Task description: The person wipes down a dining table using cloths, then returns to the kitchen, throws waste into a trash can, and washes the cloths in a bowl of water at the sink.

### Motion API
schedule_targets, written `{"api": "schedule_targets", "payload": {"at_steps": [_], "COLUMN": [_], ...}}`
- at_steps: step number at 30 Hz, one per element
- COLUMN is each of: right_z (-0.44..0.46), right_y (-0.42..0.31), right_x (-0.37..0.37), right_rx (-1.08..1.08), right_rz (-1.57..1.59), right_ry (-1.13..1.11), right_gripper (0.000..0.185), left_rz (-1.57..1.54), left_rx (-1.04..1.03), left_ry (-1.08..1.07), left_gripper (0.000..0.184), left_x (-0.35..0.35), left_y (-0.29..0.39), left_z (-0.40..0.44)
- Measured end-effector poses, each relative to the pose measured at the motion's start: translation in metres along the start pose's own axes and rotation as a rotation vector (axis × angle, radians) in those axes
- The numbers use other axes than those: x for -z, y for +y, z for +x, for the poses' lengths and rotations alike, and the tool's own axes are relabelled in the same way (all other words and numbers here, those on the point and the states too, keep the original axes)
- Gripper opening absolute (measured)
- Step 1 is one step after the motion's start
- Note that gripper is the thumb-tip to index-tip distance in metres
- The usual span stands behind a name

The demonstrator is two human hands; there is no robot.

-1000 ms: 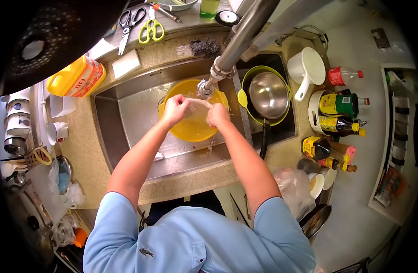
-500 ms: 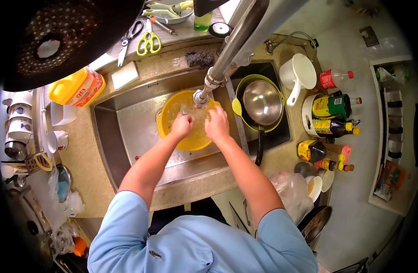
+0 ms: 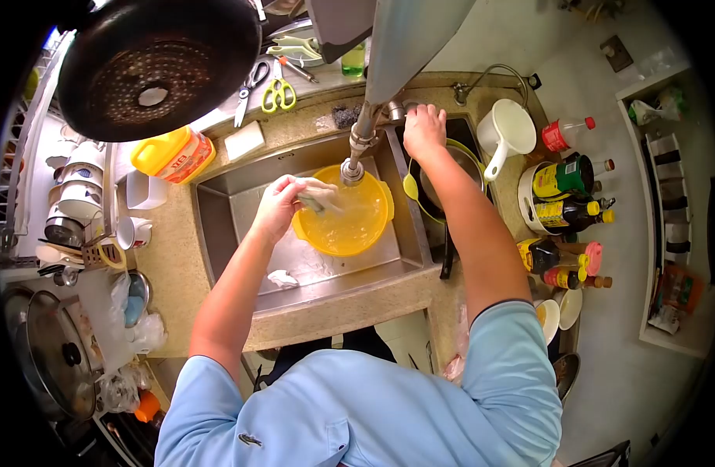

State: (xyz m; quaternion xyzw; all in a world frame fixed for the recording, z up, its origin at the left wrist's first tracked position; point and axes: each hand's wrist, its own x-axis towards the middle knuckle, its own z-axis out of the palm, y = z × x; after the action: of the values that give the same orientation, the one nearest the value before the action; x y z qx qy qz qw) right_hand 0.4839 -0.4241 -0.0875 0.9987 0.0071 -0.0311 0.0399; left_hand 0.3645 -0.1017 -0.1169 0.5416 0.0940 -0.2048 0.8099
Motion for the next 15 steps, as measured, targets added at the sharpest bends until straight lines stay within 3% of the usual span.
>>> {"api": "schedule_targets", "payload": {"at_steps": [1,3,5,6,7,9,10,12,15], "right_z": [-0.005,-0.027,-0.061,-0.081,-0.101,-0.118,-0.112,-0.097,-0.091], "right_y": [-0.004,-0.02,-0.046,-0.064,-0.079,-0.125,-0.133,-0.139,-0.137], "right_x": [-0.002,-0.018,-0.051,-0.078,-0.055,-0.08,-0.101,-0.133,-0.145], "right_rx": [0.005,-0.037,-0.024,-0.037,-0.183,-0.602,-0.599,-0.301,-0.313], "right_rz": [0.001,-0.01,0.241,0.442,0.832,1.465,1.474,2.387,2.534], "right_ry": [0.002,0.293,0.226,0.115,-0.362,-0.561,-0.558,-0.789,-0.724], "right_gripper": [0.034,0.031,0.03,0.024,0.026,0.039,0.039,0.035,0.032], "left_rz": [-0.124,-0.171,-0.248,-0.293,-0.338,-0.473,-0.528,-0.6,-0.536], "left_rx": [0.006,0.003,0.007,0.019,0.034,0.066,0.147,0.321,0.438], "left_ry": [0.009,0.042,0.099,0.098,0.1,0.134,0.121,0.095,-0.016], "left_gripper": [0.008,0.006,0.007,0.009,0.01,0.014,0.017,0.022,0.025], "left_x": [-0.002,0.0,0.002,-0.005,-0.014,-0.026,-0.027,-0.033,-0.039], "left_y": [0.002,-0.006,-0.021,-0.022,-0.025,-0.041,-0.053,-0.064,-0.062], "left_z": [-0.004,-0.003,0.006,0.007,0.007,0.014,0.021,0.028,0.036]}}
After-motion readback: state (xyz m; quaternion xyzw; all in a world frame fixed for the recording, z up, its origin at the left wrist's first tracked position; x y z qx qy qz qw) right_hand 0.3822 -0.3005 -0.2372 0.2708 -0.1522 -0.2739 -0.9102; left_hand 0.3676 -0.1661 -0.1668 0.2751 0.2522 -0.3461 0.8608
